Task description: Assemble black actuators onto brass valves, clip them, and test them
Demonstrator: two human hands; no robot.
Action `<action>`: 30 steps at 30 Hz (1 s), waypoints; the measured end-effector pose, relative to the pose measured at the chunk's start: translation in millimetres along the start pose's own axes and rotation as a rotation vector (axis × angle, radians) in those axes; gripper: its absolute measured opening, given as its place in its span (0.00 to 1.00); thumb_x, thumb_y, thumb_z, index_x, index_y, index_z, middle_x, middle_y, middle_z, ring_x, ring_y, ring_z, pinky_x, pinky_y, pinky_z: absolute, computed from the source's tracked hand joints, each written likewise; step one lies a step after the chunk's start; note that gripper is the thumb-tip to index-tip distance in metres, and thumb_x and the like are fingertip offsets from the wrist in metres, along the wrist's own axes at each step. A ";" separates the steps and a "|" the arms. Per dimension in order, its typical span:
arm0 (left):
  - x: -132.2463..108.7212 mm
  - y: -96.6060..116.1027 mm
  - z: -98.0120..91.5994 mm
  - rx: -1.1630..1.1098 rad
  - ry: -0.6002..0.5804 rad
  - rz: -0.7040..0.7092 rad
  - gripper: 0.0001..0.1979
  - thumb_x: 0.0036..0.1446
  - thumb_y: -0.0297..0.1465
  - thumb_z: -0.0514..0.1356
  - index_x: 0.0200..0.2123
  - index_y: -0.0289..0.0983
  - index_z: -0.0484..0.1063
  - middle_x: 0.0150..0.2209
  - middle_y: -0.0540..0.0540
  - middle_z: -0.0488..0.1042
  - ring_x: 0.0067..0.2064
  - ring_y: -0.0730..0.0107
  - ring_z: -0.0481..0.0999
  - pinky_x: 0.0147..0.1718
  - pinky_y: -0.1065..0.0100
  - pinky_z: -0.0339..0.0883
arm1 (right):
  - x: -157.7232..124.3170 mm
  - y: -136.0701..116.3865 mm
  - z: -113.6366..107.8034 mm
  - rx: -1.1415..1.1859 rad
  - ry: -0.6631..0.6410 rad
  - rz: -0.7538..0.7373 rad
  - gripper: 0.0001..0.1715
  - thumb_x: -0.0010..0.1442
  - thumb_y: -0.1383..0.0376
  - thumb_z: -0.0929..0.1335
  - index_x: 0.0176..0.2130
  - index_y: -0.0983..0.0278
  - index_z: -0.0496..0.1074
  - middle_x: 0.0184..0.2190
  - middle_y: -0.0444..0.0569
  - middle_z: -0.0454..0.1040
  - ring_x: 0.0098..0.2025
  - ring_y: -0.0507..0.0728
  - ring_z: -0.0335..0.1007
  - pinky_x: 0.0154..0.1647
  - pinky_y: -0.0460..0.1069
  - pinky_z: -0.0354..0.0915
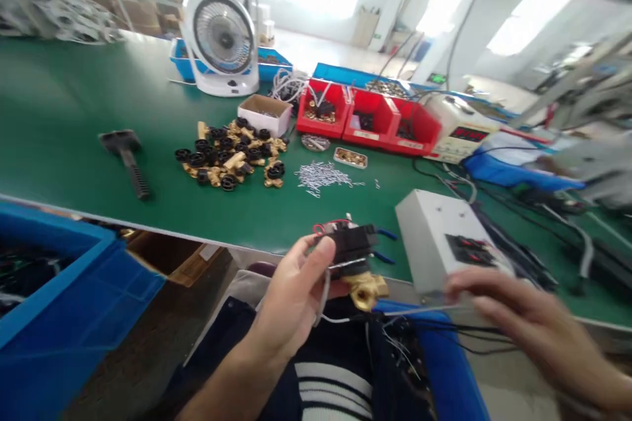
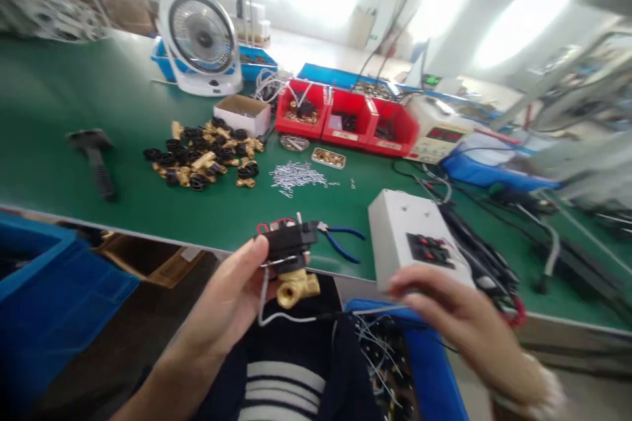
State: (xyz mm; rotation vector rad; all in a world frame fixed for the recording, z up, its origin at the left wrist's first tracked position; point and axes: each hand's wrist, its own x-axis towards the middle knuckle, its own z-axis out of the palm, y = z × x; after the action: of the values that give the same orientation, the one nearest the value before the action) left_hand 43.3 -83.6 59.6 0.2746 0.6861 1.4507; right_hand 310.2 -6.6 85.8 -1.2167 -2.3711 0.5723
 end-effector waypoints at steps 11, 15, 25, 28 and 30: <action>-6.2 -4.7 7.0 0.139 0.089 0.017 0.25 0.56 0.43 0.67 0.49 0.31 0.73 0.39 0.39 0.79 0.38 0.61 0.80 0.36 0.68 0.76 | -47.7 23.2 137.4 -0.107 -0.457 0.200 0.21 0.64 0.68 0.66 0.57 0.67 0.72 0.53 0.57 0.72 0.56 0.64 0.66 0.59 0.59 0.63; -6.2 -6.6 6.0 0.159 0.102 0.037 0.27 0.54 0.44 0.68 0.50 0.31 0.73 0.39 0.38 0.79 0.40 0.60 0.80 0.40 0.66 0.76 | -47.9 32.5 143.1 -0.108 -0.417 0.202 0.16 0.65 0.66 0.66 0.51 0.66 0.75 0.49 0.56 0.74 0.52 0.63 0.68 0.55 0.57 0.64; -2.9 -4.4 -2.3 0.210 0.059 0.114 0.26 0.55 0.45 0.67 0.49 0.31 0.73 0.40 0.39 0.79 0.38 0.63 0.80 0.37 0.69 0.76 | -65.3 44.8 140.5 0.068 -0.531 0.148 0.16 0.68 0.62 0.63 0.49 0.65 0.75 0.44 0.55 0.76 0.48 0.60 0.72 0.51 0.53 0.66; -2.9 -3.5 -1.6 0.212 0.040 0.123 0.27 0.55 0.45 0.67 0.50 0.31 0.72 0.39 0.40 0.79 0.38 0.64 0.80 0.38 0.68 0.76 | -67.6 43.4 138.8 0.069 -0.524 0.154 0.17 0.68 0.64 0.62 0.50 0.65 0.74 0.43 0.56 0.74 0.48 0.59 0.71 0.51 0.53 0.66; -3.2 -2.8 -0.1 0.215 0.028 0.118 0.29 0.55 0.46 0.67 0.51 0.31 0.71 0.38 0.40 0.79 0.37 0.63 0.80 0.38 0.67 0.76 | -67.7 42.6 138.1 0.070 -0.520 0.154 0.17 0.67 0.65 0.62 0.52 0.65 0.74 0.44 0.56 0.74 0.49 0.59 0.71 0.52 0.53 0.66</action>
State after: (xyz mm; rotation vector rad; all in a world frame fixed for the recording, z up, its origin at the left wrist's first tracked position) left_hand 45.5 -87.1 58.8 0.4680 0.8625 1.4961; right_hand 301.0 -63.4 -63.1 -1.3539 -2.6494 1.1296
